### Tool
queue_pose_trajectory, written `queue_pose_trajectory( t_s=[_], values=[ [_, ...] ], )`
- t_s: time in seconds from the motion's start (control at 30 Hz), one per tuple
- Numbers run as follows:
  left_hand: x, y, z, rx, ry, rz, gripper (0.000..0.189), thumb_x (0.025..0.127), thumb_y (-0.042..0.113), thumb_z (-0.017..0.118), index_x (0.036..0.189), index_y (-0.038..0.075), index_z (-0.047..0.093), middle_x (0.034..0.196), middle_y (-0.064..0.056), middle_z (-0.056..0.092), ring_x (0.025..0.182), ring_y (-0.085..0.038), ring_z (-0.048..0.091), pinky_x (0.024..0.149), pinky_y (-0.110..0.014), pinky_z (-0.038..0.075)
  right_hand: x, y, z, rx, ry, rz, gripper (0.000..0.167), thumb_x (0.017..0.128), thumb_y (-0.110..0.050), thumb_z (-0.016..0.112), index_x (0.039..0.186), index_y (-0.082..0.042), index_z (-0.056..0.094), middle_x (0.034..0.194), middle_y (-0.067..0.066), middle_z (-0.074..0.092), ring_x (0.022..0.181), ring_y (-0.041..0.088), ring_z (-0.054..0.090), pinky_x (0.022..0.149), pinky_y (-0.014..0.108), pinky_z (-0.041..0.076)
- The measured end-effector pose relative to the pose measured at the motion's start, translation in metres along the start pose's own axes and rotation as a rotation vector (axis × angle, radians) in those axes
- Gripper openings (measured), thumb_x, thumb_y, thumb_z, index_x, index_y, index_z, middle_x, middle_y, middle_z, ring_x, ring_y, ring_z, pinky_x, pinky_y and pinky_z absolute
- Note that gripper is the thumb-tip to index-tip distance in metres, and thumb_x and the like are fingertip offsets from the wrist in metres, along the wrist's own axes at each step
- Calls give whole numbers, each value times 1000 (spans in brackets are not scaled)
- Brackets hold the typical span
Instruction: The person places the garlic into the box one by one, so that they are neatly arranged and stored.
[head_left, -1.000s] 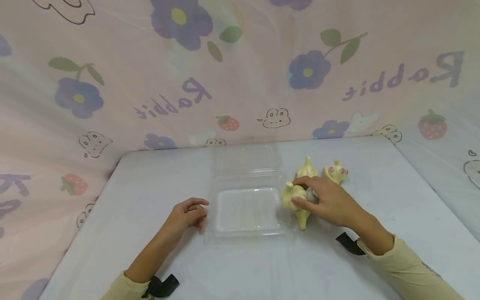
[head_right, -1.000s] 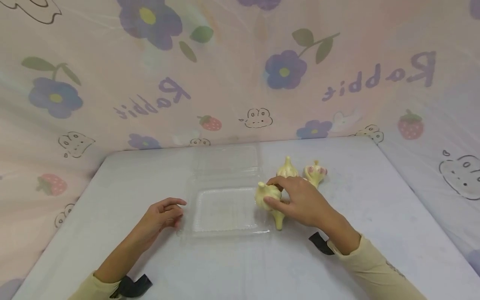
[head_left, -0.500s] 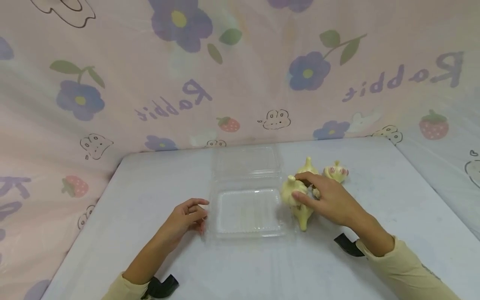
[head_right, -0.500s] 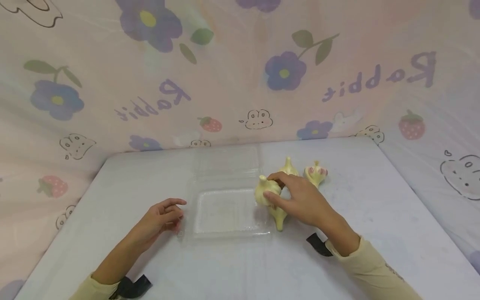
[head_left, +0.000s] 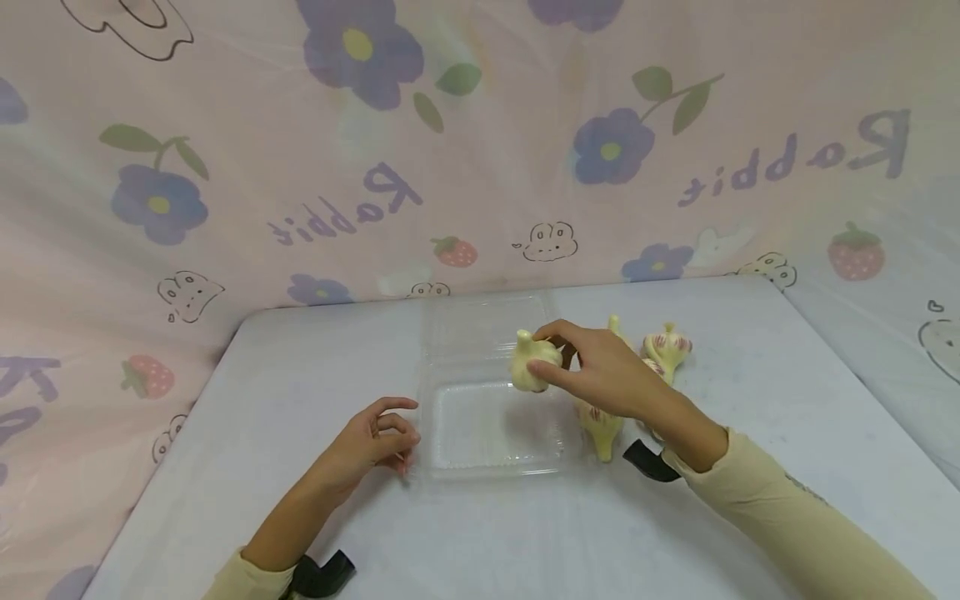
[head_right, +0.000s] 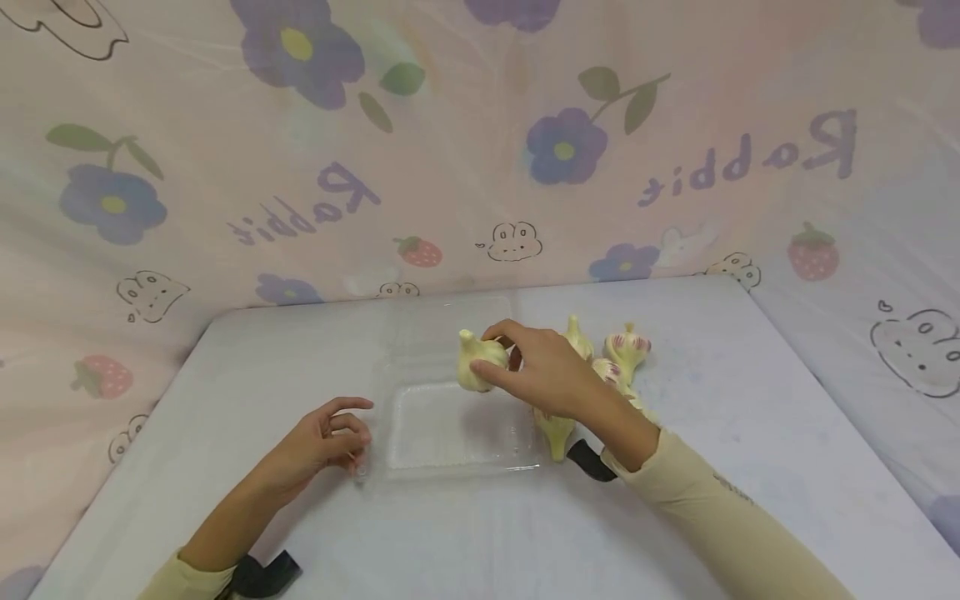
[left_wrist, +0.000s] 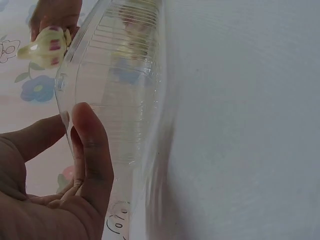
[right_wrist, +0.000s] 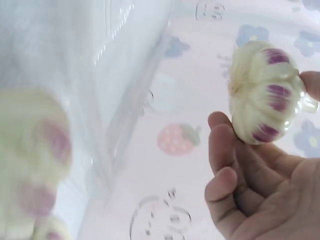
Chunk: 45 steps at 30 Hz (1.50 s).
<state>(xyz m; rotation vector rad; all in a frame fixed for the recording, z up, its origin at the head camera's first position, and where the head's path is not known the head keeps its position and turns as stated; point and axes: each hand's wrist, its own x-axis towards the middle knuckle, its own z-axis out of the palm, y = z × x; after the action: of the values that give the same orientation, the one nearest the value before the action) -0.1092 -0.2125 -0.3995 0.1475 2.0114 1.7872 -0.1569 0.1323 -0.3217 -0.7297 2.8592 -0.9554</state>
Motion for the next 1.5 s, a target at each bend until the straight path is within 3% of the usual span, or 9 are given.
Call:
queue_pose_trajectory(
  t_s=[0.4, 0.77, 0.97, 1.2, 1.37, 1.5],
  values=[
    [2, -4, -1, -33, 1, 21, 66, 93, 9, 69, 145, -6, 32, 89, 3, 62, 63, -11, 65, 60, -28, 60, 47, -20, 28, 130, -178, -2, 48, 91, -58, 63, 127, -27, 60, 116, -3, 69, 98, 10, 66, 81, 31, 56],
    [2, -1, 2, -53, 2, 9, 66, 93, 9, 69, 145, -6, 32, 88, 4, 64, 63, -12, 67, 59, -28, 60, 61, -24, 52, 237, -249, -7, 39, 87, -44, 74, 119, -23, 65, 120, -4, 67, 93, 10, 68, 74, 26, 55],
    [1, 0, 3, -62, 7, -3, 65, 93, 8, 69, 145, -5, 32, 87, 4, 64, 63, -12, 66, 59, -28, 60, 64, -31, 63, 195, -267, -54, 39, 88, -37, 73, 121, -17, 63, 123, 1, 67, 91, 10, 67, 75, 23, 54],
    [0, -1, 3, -62, 7, 4, 65, 93, 8, 68, 145, -5, 32, 89, 4, 63, 63, -12, 67, 60, -28, 60, 72, -33, 76, 55, -275, -86, 36, 91, -34, 70, 119, -13, 62, 122, 2, 68, 92, 10, 61, 80, 26, 53],
    [0, -1, 3, -67, 11, 9, 65, 93, 8, 69, 145, -6, 32, 88, 4, 63, 63, -12, 67, 60, -28, 60, 74, -36, 84, -35, -289, -52, 32, 93, -36, 68, 117, -15, 60, 123, 6, 69, 100, 17, 65, 86, 35, 54],
    [0, -1, 4, -65, 16, 12, 66, 92, 9, 70, 144, -6, 33, 88, 4, 63, 63, -12, 66, 59, -28, 60, 72, -37, 88, -88, -302, -4, 30, 94, -39, 67, 114, -18, 61, 118, 6, 71, 90, 18, 65, 76, 34, 54]
  ],
)
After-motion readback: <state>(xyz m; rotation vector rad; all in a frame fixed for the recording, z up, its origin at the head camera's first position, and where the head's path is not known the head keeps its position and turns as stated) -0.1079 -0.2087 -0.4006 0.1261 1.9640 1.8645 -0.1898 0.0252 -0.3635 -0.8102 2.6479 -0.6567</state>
